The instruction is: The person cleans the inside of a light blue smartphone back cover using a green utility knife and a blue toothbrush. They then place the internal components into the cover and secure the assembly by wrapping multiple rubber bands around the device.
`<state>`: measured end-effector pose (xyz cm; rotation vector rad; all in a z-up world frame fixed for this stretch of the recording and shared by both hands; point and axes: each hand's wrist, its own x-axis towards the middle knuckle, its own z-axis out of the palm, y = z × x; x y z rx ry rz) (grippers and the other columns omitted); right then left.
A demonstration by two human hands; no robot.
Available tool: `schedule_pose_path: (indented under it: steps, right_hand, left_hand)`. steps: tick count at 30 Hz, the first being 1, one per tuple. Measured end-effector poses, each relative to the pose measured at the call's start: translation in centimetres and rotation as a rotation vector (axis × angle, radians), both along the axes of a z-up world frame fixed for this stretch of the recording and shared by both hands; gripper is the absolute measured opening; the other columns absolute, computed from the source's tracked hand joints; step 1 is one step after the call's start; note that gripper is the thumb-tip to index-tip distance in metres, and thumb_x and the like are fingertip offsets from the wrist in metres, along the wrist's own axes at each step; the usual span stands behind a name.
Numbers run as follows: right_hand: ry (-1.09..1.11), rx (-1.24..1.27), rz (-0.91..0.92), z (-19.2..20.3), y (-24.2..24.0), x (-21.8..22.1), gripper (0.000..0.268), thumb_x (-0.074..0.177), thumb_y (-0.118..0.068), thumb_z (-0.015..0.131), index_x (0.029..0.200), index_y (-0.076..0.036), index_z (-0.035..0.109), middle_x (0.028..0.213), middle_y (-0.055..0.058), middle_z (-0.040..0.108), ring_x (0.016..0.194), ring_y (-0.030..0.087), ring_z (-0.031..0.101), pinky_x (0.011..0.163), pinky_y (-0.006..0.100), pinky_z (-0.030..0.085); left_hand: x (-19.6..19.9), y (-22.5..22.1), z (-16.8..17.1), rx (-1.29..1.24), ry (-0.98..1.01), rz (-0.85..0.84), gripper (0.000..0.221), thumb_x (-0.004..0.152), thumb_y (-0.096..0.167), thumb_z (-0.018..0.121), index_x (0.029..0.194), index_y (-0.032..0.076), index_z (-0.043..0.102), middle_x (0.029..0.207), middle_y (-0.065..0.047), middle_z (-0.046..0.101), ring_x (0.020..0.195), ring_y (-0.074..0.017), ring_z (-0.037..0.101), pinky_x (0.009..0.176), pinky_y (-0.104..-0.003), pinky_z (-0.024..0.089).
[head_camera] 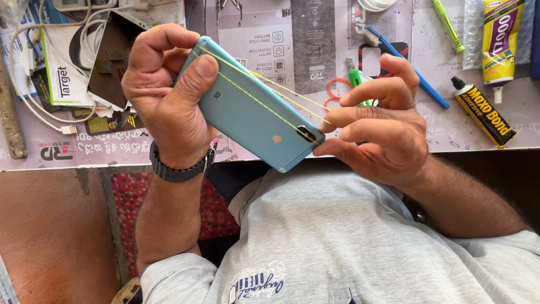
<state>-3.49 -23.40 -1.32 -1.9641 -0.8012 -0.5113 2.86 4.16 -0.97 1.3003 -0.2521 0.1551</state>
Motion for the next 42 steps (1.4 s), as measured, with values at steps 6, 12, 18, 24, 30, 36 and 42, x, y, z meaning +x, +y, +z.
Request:
schedule_pose_path:
  steps: [6,12,18,24,30,36,42]
  right_hand:
    - [-0.109,-0.005,-0.078,-0.6,0.0,0.0,0.048,0.089,-0.032,0.086,0.107,-0.015,0.045,0.095,-0.001,0.078,0.077,0.015,0.057,0.088,0.04,0.032]
    - [-0.13,-0.023,-0.14,-1.3,0.1,-0.5,0.049,0.089,-0.028,0.088,0.102,-0.016,0.042,0.093,-0.003,0.077,0.072,0.014,0.055,0.086,0.041,0.031]
    - [-0.075,0.017,-0.15,-1.6,0.5,-0.8,0.052,0.085,-0.026,0.089,0.097,-0.017,0.039,0.092,-0.002,0.077,0.068,0.014,0.053,0.084,0.04,0.031]
    - [0.124,0.214,-0.119,-1.7,1.3,-1.7,0.045,0.088,-0.021,0.086,0.091,-0.015,0.041,0.099,0.003,0.076,0.07,0.011,0.051,0.084,0.036,0.032]
    - [0.145,0.071,-0.137,-0.7,1.0,-2.0,0.045,0.088,-0.012,0.084,0.08,-0.018,0.039,0.103,0.009,0.077,0.073,0.016,0.051,0.085,0.039,0.033]
    - [0.109,0.15,-0.124,-0.6,0.6,-1.2,0.046,0.09,-0.006,0.084,0.091,-0.014,0.039,0.106,0.01,0.078,0.067,0.012,0.05,0.08,0.034,0.035]
    - [0.063,0.104,-0.145,-0.2,0.2,-0.5,0.052,0.087,-0.006,0.088,0.099,-0.011,0.038,0.099,0.009,0.077,0.065,0.016,0.046,0.083,0.038,0.037]
  left_hand:
    - [0.4,-0.5,0.1,-0.028,-0.021,0.027,0.022,0.098,0.001,0.077,0.116,0.001,0.064,0.092,-0.009,0.074,0.073,-0.0091,0.068,0.068,-0.021,0.056]
    - [-0.1,-0.3,-0.3,-0.058,-0.025,0.053,0.02,0.105,-0.003,0.078,0.119,-0.002,0.064,0.094,-0.012,0.074,0.077,-0.011,0.067,0.073,-0.022,0.055]
    - [-0.3,-0.3,-0.4,-0.068,-0.036,0.084,0.019,0.106,-0.003,0.078,0.119,-0.003,0.064,0.091,-0.013,0.073,0.074,-0.0107,0.066,0.07,-0.021,0.052]
    - [-0.4,-0.7,0.0,-0.11,-0.035,0.106,0.018,0.105,-0.002,0.077,0.118,-0.003,0.064,0.09,-0.011,0.073,0.073,-0.0114,0.066,0.069,-0.021,0.052]
    - [-0.3,-1.1,0.3,-0.141,-0.025,0.134,0.019,0.108,-0.006,0.077,0.121,-0.005,0.064,0.092,-0.012,0.072,0.076,-0.0121,0.065,0.072,-0.021,0.052]
    - [0.5,-1.0,0.2,-0.125,-0.051,0.114,0.017,0.106,-0.005,0.076,0.12,-0.004,0.065,0.092,-0.012,0.074,0.076,-0.0113,0.067,0.072,-0.02,0.053]
    - [0.8,-0.9,0.3,-0.065,-0.063,0.136,0.017,0.105,-0.006,0.076,0.118,-0.005,0.064,0.092,-0.013,0.073,0.076,-0.0119,0.067,0.073,-0.021,0.054]
